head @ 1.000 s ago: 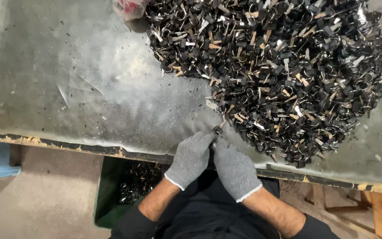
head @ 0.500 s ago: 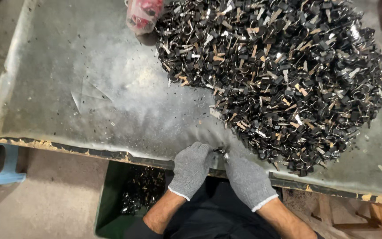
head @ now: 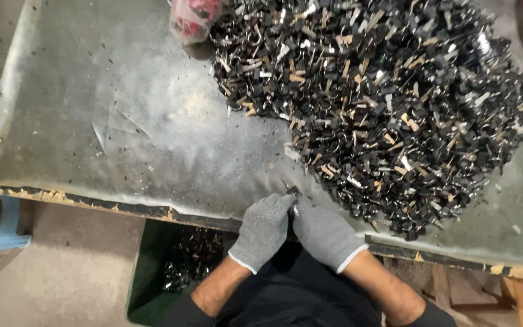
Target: The person, wearing gray gloves, picks small black metal components one at a time from a large pile on a metal worktable, briefly handles each piece, and drops it into a green bin below the table edge. The sorting continues steadily across the whole episode.
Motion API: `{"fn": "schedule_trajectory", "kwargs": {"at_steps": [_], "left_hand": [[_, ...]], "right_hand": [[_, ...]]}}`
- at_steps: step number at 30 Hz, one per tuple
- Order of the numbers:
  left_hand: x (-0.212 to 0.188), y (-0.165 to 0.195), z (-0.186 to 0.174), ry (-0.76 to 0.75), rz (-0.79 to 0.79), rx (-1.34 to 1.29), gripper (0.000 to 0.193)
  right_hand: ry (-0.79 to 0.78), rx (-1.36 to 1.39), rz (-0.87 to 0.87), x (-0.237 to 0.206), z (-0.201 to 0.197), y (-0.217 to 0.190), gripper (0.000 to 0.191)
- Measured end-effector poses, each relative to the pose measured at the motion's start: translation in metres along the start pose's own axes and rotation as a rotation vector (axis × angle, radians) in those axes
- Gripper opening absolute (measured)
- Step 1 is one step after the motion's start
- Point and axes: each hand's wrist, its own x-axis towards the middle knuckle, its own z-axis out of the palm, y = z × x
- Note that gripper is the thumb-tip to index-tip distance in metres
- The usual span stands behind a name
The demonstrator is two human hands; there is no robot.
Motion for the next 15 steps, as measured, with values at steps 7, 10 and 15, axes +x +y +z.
{"fn": "schedule_trajectory", "kwargs": {"at_steps": [7, 10, 15], "left_hand": [[0.002, 0.003, -0.006, 0.013, -0.053, -0.033, 0.021], [0.002, 0.004, -0.007, -0.007, -0.062, -0.026, 0.019], [0.005, 0.006, -0.027, -0.089, -0.195, -0.32, 0.026]], "right_hand": [[0.468, -0.038, -0.007, -0.011, 0.004, -0.009, 0.064], [0.313, 0.014, 0.033, -0.008, 0.007, -0.005, 0.065], [0.268, 0.222, 0.088, -0.022, -0.007, -0.001, 0.075]]}}
